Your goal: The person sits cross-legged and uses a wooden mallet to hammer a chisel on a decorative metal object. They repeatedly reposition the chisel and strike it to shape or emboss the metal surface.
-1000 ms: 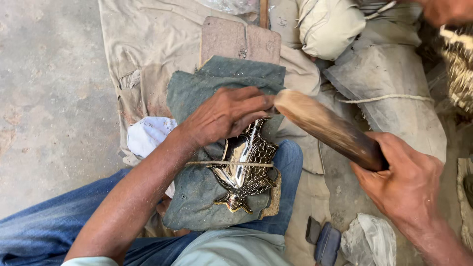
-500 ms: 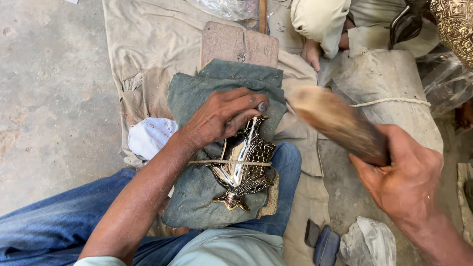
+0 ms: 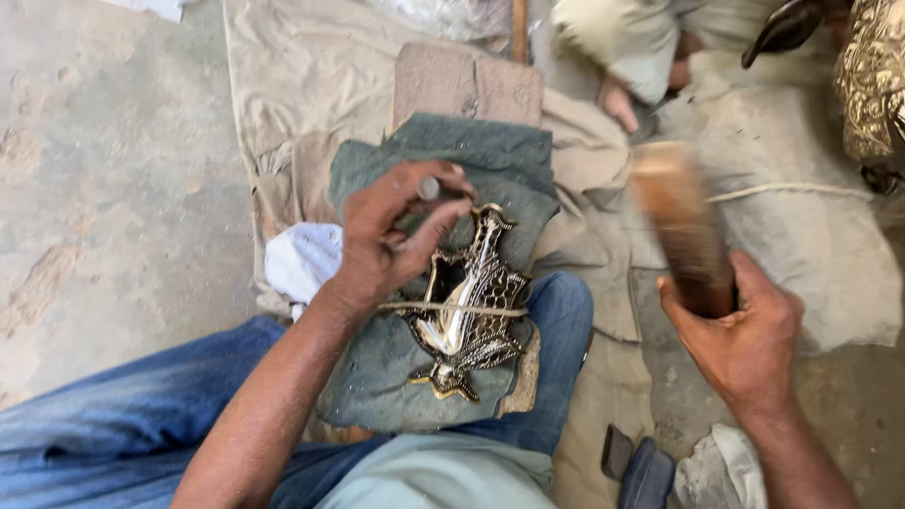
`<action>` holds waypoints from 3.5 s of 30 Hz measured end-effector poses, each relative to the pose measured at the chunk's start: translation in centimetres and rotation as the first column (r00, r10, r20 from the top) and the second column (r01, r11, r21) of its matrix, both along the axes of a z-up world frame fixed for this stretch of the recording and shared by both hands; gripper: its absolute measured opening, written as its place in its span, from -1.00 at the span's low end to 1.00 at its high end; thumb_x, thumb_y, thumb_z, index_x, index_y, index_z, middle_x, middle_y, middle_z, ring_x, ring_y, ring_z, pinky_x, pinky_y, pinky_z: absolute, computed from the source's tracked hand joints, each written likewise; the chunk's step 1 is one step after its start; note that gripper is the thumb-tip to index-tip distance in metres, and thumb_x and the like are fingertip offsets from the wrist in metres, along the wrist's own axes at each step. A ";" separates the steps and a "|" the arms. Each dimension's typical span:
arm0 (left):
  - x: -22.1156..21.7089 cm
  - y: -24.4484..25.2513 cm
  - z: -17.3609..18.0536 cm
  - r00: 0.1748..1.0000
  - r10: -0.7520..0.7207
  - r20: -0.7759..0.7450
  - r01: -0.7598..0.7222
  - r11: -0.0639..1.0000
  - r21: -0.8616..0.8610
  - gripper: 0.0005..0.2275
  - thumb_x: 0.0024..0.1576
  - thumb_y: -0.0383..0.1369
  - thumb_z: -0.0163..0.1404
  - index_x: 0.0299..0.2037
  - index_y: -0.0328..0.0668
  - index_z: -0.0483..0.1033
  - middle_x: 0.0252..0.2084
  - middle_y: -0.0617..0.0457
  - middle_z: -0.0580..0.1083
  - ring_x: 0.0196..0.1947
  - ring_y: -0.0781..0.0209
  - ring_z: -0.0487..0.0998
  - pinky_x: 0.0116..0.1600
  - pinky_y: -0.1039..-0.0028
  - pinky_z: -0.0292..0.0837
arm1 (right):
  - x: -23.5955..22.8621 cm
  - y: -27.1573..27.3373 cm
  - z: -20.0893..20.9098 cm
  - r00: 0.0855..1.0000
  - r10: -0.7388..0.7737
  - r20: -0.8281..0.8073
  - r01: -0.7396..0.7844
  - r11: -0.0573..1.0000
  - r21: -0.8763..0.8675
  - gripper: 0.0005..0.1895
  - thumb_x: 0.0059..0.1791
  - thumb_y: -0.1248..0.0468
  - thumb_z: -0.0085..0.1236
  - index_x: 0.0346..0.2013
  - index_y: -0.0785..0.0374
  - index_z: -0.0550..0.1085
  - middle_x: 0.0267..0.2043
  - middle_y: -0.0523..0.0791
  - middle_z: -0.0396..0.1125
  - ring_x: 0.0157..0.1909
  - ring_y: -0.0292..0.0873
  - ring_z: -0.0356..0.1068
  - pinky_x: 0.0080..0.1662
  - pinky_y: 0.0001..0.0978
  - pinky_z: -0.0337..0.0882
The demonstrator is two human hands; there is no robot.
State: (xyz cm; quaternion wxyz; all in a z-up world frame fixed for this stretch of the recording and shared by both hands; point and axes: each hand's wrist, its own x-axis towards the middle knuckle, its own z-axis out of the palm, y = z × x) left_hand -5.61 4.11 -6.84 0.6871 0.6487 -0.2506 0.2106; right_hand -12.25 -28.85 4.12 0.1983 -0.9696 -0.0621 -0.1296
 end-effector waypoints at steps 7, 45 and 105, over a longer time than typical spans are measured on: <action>-1.2 -2.0 2.1 0.994 0.073 -0.079 -0.050 0.963 0.265 -0.76 0.21 -0.48 0.20 0.04 -0.28 0.51 0.04 -0.07 0.59 -0.01 0.15 0.69 0.06 0.48 0.69 | -5.1 -3.0 -17.4 0.780 0.014 -0.625 0.496 0.596 0.632 -0.62 -0.18 0.40 0.41 -0.14 0.35 0.46 -0.45 -0.09 0.43 -0.44 -0.23 0.43 -0.36 -0.36 0.45; -2.2 -4.7 0.9 0.977 0.175 0.122 -0.211 0.714 0.668 -0.71 0.26 -0.47 0.14 0.17 -0.14 0.46 0.00 -0.05 0.55 -0.14 0.08 0.66 -0.14 0.36 0.62 | -0.1 -2.7 -2.4 0.986 0.126 0.108 -0.136 0.987 0.089 -0.58 -0.19 0.45 0.27 -0.05 0.39 0.41 -0.24 0.03 0.38 -0.24 0.02 0.46 -0.18 -0.14 0.44; -2.9 -5.8 3.0 0.949 0.293 -0.116 -0.180 0.807 0.562 -0.68 0.21 -0.52 0.17 0.16 -0.30 0.46 -0.19 -0.10 0.55 -0.23 0.11 0.65 -0.18 0.39 0.61 | 4.0 -0.5 -0.4 0.979 0.190 0.070 -0.177 0.972 -0.156 -0.48 -0.32 0.49 0.33 -0.06 0.44 0.49 -0.29 0.08 0.44 -0.28 0.05 0.47 -0.27 -0.13 0.44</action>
